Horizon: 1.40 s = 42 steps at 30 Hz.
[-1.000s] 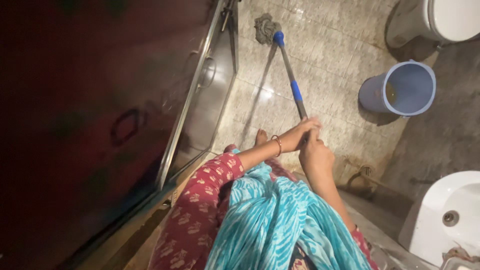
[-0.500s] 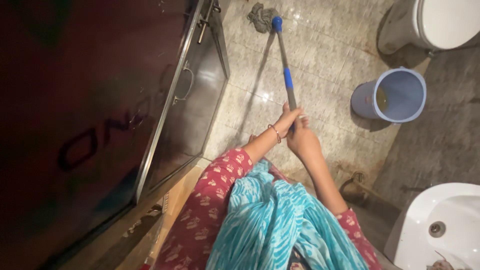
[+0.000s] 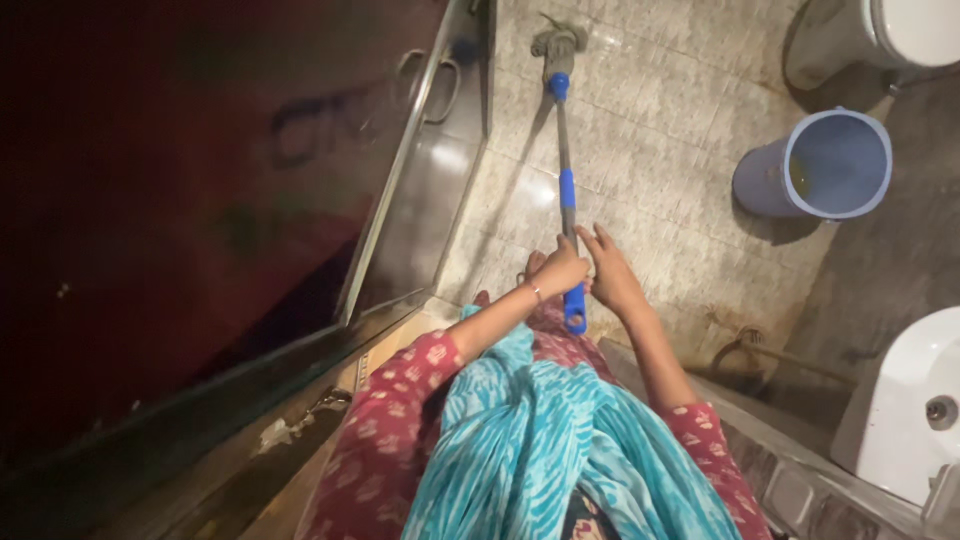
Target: The person mops the tiled bathroom floor using a blue-handled mop. They move the mop back and forth across the floor, covering the area near a toilet, a bucket, and a sink.
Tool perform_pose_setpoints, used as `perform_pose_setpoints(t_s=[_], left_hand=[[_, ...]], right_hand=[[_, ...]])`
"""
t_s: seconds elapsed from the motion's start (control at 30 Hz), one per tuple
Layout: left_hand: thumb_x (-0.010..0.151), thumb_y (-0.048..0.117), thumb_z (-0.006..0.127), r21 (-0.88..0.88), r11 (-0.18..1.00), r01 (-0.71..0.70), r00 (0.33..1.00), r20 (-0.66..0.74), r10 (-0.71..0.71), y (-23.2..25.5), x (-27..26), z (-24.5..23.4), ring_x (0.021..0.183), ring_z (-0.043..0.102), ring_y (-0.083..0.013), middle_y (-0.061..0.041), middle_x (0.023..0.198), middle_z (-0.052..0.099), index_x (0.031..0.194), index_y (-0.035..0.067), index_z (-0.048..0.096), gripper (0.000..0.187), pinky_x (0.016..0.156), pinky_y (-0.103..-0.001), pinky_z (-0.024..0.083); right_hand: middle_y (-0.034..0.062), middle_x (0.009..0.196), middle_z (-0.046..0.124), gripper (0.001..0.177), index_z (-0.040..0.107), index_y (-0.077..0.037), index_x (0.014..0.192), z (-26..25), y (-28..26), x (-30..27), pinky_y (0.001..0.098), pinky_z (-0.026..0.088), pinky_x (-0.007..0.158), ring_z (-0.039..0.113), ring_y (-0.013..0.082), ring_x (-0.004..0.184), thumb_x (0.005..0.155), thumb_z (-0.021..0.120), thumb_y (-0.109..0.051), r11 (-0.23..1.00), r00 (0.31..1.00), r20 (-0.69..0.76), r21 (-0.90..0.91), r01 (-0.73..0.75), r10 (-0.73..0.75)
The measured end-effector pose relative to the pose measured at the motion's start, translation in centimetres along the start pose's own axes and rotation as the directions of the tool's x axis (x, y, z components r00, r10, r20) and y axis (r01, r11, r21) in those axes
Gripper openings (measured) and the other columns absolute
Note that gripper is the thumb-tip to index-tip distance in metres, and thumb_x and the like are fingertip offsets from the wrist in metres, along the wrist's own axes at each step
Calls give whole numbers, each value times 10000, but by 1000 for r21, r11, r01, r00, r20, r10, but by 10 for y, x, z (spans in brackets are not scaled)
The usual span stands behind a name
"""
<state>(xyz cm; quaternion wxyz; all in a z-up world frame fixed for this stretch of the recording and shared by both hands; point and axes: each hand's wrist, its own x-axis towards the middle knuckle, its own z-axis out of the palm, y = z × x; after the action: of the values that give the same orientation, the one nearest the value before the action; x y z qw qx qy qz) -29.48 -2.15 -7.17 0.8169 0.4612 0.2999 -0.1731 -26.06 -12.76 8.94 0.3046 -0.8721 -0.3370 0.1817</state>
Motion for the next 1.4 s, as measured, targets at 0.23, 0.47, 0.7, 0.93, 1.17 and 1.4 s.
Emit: perform_pose_setpoints(t_s=[0.23,0.47,0.7,0.93,1.17,1.4], left_hand=[[875,516,687,817,-422,-393,808,526,264,-43,-55,-40,966,643,-519,-411,979,653,1017,-7,689,542,933,-635,437],[703,676,629,968,124,-220,927,168,336,-23,-23,-32,1022,642,-508,-343,1016,681,1132,-81,545,874,951,-633,428],[999,476,402,842,509,-178,983,127,135,120,-31,19,1018,679,-535,-436,1137,709,1429,95,510,584,940,-614,512],[926,342,710,623,169,-764,546,484,684,215,-70,67,1313,524,-485,-252,1374,585,1096,87,691,307,1176,-550,330],[925,242,758,574,82,-815,450,537,713,239,-17,88,1144,638,-334,-123,1050,684,964,49,646,227,1195,-455,437],[893,202,735,436,54,-899,364,671,645,200,-55,93,853,658,-312,-92,829,634,761,81,597,226,808,-419,533]], right_hand=[[237,1457,556,448,640,-124,1305,36,-49,-21,448,531,962,625,438,1194,857,634,-122,1000,1000,-27,13,10,-10],[288,1459,538,338,678,-98,1240,69,25,2,470,514,990,595,468,1226,915,609,-156,999,985,-167,24,-43,46],[310,1414,560,340,679,-83,1194,45,101,99,466,489,1040,554,464,1307,858,666,-130,999,964,-264,-26,31,-36],[288,1311,651,294,675,-74,1122,-37,122,185,437,563,867,702,415,1045,829,682,-49,994,927,-372,69,80,-49],[143,859,713,236,647,-117,1134,-66,135,204,412,558,672,732,329,766,901,664,-88,967,929,-350,253,-26,117],[185,839,682,202,657,-131,1145,-42,93,127,418,543,649,716,340,735,946,656,-95,992,874,-482,127,1,61]])
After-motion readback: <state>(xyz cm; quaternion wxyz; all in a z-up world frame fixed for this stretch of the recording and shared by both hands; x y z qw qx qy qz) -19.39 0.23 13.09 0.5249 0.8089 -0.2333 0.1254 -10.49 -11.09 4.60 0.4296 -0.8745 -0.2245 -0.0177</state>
